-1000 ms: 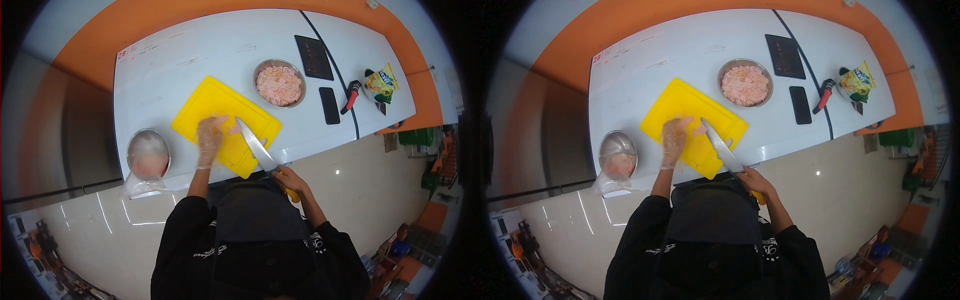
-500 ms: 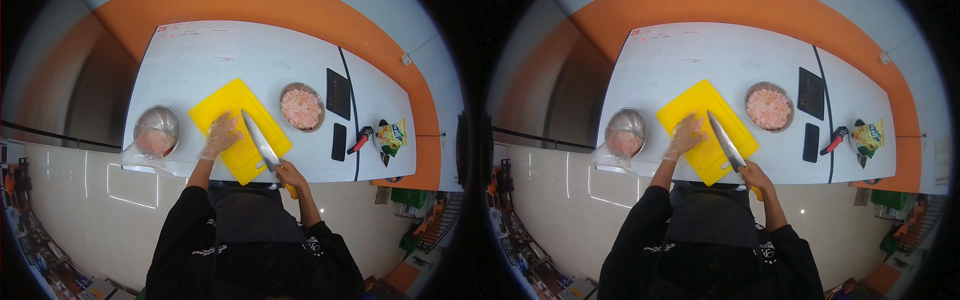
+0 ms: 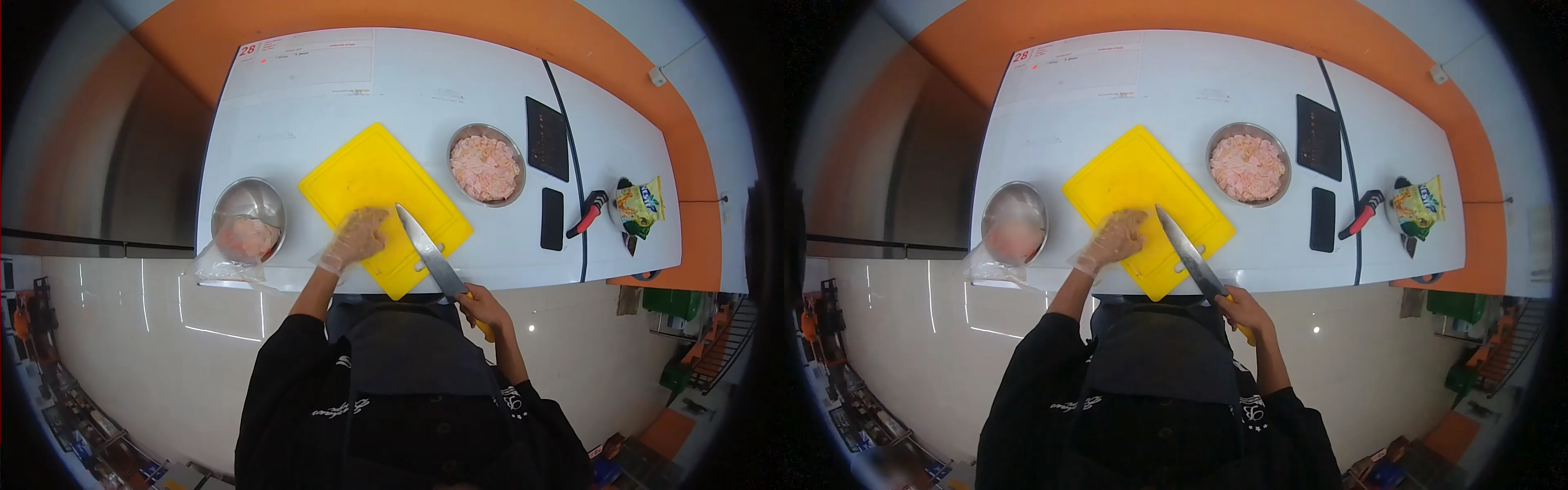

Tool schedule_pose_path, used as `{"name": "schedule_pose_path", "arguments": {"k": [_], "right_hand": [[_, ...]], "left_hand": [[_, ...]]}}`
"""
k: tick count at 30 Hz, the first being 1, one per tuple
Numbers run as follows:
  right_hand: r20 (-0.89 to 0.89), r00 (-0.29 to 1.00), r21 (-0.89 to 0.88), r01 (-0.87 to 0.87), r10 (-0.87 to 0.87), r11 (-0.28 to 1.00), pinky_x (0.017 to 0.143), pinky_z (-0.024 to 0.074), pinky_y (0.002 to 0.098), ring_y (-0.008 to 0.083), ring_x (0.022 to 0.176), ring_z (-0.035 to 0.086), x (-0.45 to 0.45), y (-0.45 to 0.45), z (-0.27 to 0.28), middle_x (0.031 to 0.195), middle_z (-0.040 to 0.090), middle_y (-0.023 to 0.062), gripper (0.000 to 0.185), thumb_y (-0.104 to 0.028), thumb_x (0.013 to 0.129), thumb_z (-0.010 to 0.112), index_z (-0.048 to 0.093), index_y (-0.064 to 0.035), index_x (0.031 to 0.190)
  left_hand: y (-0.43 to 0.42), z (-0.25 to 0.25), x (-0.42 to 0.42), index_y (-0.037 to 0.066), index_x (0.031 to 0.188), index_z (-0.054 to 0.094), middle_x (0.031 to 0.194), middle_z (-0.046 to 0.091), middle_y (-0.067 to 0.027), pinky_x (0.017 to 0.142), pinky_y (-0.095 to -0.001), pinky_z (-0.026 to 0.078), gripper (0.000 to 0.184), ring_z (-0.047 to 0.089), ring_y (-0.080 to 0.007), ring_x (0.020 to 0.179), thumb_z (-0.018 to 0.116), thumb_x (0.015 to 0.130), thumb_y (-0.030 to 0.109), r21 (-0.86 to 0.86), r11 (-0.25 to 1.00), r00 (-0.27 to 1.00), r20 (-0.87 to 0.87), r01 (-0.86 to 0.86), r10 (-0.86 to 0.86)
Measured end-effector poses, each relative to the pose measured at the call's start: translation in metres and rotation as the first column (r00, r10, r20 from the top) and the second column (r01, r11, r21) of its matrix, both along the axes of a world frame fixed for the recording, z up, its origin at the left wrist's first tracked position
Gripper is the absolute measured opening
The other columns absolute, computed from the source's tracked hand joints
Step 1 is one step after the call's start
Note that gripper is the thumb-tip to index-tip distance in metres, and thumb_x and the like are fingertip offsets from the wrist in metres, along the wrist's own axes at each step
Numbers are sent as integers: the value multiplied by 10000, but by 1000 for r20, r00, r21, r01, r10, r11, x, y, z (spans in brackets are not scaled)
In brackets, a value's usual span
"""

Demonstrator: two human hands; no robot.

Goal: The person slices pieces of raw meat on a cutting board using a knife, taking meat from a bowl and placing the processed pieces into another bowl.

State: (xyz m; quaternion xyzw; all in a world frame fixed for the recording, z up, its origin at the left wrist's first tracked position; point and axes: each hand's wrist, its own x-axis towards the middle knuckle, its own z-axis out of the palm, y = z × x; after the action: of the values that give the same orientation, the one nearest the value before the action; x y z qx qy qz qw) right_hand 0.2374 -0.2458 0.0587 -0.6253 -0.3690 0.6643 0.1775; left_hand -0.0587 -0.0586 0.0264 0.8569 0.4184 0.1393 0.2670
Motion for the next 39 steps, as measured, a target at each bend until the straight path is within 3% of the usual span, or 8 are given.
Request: {"name": "schedule_pose_path", "arguments": {"k": [10,16,19,21,26,29,33,39], "right_hand": [[432,861,609,-60,-267,791,861,501,454,409,945,623,-43,42,-27,1022,621,264,370,-206,918,626,527,12,1200],[610,770,574,-266,-188,774,901,500,415,372,1032,621,-23,54,12,1087,633,202,453,-215,919,642,500,29,1274],[-153,937,613,340,-314,713,960,492,429,288,1135,612,7,59,104,1166,624,161,508,-307,984,585,425,-44,1388],[-710,696,546,638,-105,544,1027,443,526,410,1262,517,19,62,154,1298,543,292,677,-588,987,420,337,-123,1472],[-918,397,349,768,29,537,1159,210,595,446,1458,226,16,73,200,1539,258,330,813,-715,942,325,259,-175,1546],[-906,406,404,739,123,538,1169,175,589,441,1460,230,9,71,202,1536,254,342,783,-703,966,242,287,-170,1539],[-660,602,751,523,449,403,1158,165,585,446,1421,259,16,23,239,1501,300,322,808,-696,949,285,228,-154,1545],[49,351,959,245,935,-142,1082,281,553,396,1291,396,-26,-3,328,1398,428,259,615,-509,965,382,382,-104,1429]], "left_hand": [[-26,-15,2,64,1105,630,1103,644,-184,881,-459,499,339,603,-386,1035,687,772,98,188,982,971,236,-4,-42],[-39,-26,12,15,923,646,964,668,-143,791,-396,527,121,646,-318,864,628,808,45,69,997,977,211,-44,29],[-30,-10,21,-1,1013,656,933,669,-77,772,-332,531,186,643,-207,812,653,860,103,-502,850,880,317,-162,354],[-23,2,40,-14,1078,652,928,661,-43,776,-294,528,262,625,-145,812,677,889,165,-753,657,733,427,-35,529],[20,54,127,-35,1235,579,1095,622,-67,865,-266,507,425,594,-129,957,664,944,263,-792,569,609,568,221,554],[42,87,174,-14,1204,613,1151,610,-82,866,-256,514,388,603,-129,1011,661,937,264,-761,519,469,649,390,598],[87,0,207,15,1259,575,1155,621,-94,848,-273,518,441,616,-136,994,604,963,340,-492,859,630,714,140,306],[51,29,112,28,1244,578,1074,664,-98,777,-286,542,428,644,-151,906,581,973,358,-774,619,543,580,135,607]]}}
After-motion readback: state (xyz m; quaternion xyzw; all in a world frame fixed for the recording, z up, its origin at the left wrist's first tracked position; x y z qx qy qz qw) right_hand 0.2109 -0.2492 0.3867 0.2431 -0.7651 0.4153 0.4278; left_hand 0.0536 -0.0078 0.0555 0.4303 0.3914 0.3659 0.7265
